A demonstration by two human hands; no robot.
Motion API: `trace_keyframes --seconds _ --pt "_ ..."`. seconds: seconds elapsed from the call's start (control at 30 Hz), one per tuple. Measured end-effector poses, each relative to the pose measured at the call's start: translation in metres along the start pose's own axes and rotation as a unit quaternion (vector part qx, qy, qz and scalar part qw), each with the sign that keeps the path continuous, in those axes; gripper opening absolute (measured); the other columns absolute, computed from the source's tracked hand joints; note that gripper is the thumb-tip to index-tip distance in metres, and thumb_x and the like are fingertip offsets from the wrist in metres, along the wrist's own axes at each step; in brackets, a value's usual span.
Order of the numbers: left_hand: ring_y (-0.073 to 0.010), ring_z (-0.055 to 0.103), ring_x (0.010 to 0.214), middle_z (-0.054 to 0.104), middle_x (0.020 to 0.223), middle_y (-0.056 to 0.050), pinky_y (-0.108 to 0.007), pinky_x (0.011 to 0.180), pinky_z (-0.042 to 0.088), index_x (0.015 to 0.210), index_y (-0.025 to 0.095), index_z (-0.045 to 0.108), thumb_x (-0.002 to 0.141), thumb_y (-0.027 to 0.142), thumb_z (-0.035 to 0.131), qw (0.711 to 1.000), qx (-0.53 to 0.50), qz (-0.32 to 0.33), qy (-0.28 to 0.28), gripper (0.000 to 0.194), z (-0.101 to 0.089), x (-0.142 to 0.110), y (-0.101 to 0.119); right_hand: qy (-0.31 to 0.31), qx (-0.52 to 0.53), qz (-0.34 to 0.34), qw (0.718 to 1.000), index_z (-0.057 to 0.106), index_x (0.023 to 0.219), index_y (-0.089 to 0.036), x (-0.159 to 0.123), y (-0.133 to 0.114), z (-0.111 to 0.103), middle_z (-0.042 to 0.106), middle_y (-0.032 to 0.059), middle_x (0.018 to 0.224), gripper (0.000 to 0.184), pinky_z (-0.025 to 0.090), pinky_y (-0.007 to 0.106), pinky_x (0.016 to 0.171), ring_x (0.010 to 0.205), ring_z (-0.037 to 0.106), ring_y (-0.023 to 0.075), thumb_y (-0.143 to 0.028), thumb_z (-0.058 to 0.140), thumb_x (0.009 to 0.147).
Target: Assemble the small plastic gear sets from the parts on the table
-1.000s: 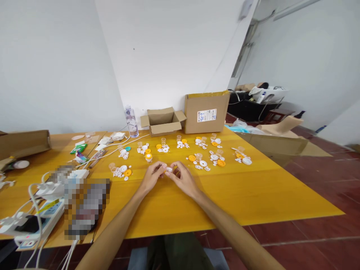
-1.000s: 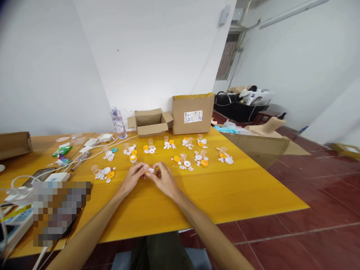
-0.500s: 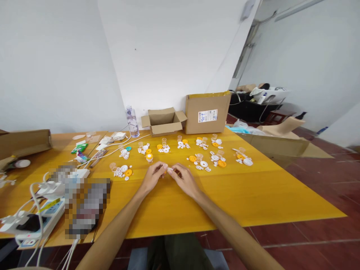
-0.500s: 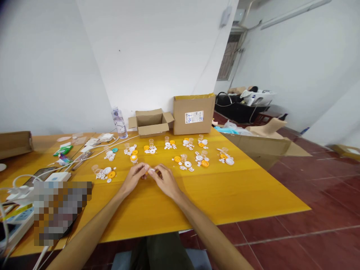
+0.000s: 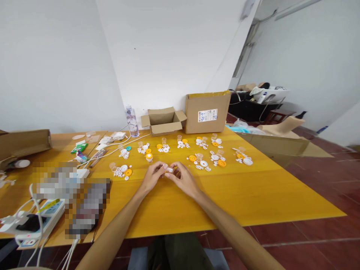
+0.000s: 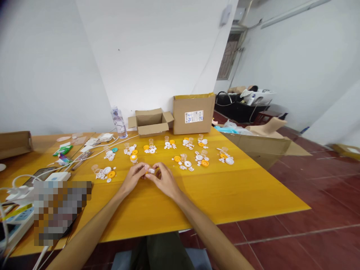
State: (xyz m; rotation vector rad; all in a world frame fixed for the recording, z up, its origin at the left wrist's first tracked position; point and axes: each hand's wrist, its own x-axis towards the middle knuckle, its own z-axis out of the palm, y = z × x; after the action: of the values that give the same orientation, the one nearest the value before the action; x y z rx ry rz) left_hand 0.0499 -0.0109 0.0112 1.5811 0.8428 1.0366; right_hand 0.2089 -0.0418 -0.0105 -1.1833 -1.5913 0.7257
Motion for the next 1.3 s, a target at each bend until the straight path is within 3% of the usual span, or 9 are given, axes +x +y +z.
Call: trace_keyframes --seconds 0.3,0.5,0.73,0.83,0.97,1.07,1.17,1.3 --pt "-0.0120 0.048 0.058 0.059 0.066 0.001 -0.024 0.056 0.041 0.075 0.017 0.064 0.079 0.058 0.063 1.000 0.016 -0.007 -0.006 0.041 0.000 0.000 -0.001 -0.013 -0.036 -0.036 0.999 0.063 0.079 -0.023 0.001 0.003 -0.001 0.066 0.0014 0.076 0.024 0.046 0.029 0.063 0.067 0.058 0.0182 -0.046 0.059 0.088" --pt "-0.0133 0.053 0.064 0.064 0.075 -0.001 -0.025 0.061 0.044 0.083 0.017 0.065 0.077 0.057 0.067 1.000 0.021 -0.005 -0.006 0.041 -0.001 0.000 -0.004 0.004 -0.056 -0.057 0.997 0.065 0.093 -0.025 0.000 0.005 -0.001 0.067 0.0035 0.090 0.012 0.049 0.033 0.074 0.080 0.061 0.0209 -0.034 0.063 0.086" --pt "-0.0167 0.060 0.073 0.066 0.081 -0.002 -0.028 0.069 0.047 0.090 0.018 0.062 0.078 0.056 0.068 1.000 0.028 -0.002 -0.007 0.041 0.001 -0.001 -0.007 -0.015 -0.064 -0.063 0.996 0.065 0.102 -0.025 0.000 0.005 -0.001 0.069 0.0062 0.100 0.018 0.050 0.037 0.083 0.091 0.063 0.0241 -0.025 0.061 0.085" --pt "-0.0174 0.060 0.074 0.065 0.081 -0.003 -0.028 0.070 0.047 0.090 0.019 0.063 0.085 0.050 0.061 0.995 0.085 0.033 0.038 0.031 -0.002 -0.001 -0.007 -0.004 -0.058 -0.049 0.997 0.064 0.100 -0.025 0.001 0.007 -0.002 0.069 0.0054 0.096 0.016 0.051 0.037 0.082 0.087 0.063 0.0231 -0.026 0.061 0.085" --pt "-0.0200 0.059 0.084 0.062 0.089 -0.004 -0.032 0.079 0.048 0.091 0.021 0.064 0.088 0.037 0.058 0.959 0.205 0.090 0.173 0.018 -0.012 0.003 -0.010 0.021 -0.045 -0.027 0.998 0.061 0.098 -0.024 0.001 0.011 0.000 0.069 0.0039 0.092 0.015 0.052 0.035 0.078 0.081 0.063 0.0214 -0.029 0.062 0.084" --pt "-0.0232 0.058 0.106 0.059 0.111 -0.007 -0.037 0.097 0.047 0.107 0.022 0.065 0.087 0.030 0.059 0.931 0.252 0.119 0.236 0.022 -0.022 0.007 -0.018 0.032 -0.036 -0.018 0.999 0.059 0.100 -0.023 0.002 0.014 0.002 0.069 0.0039 0.093 0.018 0.053 0.035 0.077 0.080 0.064 0.0209 -0.028 0.061 0.083" --pt "-0.0259 0.050 0.126 0.054 0.127 -0.010 -0.041 0.109 0.041 0.119 0.024 0.063 0.084 0.022 0.060 0.918 0.278 0.128 0.252 0.035 -0.031 0.013 -0.029 0.040 -0.034 -0.019 0.998 0.056 0.117 -0.023 0.001 0.015 0.001 0.069 0.0055 0.101 0.033 0.054 0.037 0.081 0.084 0.066 0.0213 -0.026 0.059 0.084" --pt "-0.0257 0.057 0.118 0.061 0.123 -0.009 -0.042 0.104 0.047 0.115 0.023 0.066 0.081 0.014 0.059 0.930 0.280 0.102 0.216 0.036 -0.041 0.021 -0.043 0.035 -0.082 -0.042 0.995 0.053 0.126 -0.025 0.001 0.017 0.000 0.068 0.0060 0.106 0.041 0.054 0.039 0.086 0.086 0.066 0.0221 -0.022 0.055 0.085"
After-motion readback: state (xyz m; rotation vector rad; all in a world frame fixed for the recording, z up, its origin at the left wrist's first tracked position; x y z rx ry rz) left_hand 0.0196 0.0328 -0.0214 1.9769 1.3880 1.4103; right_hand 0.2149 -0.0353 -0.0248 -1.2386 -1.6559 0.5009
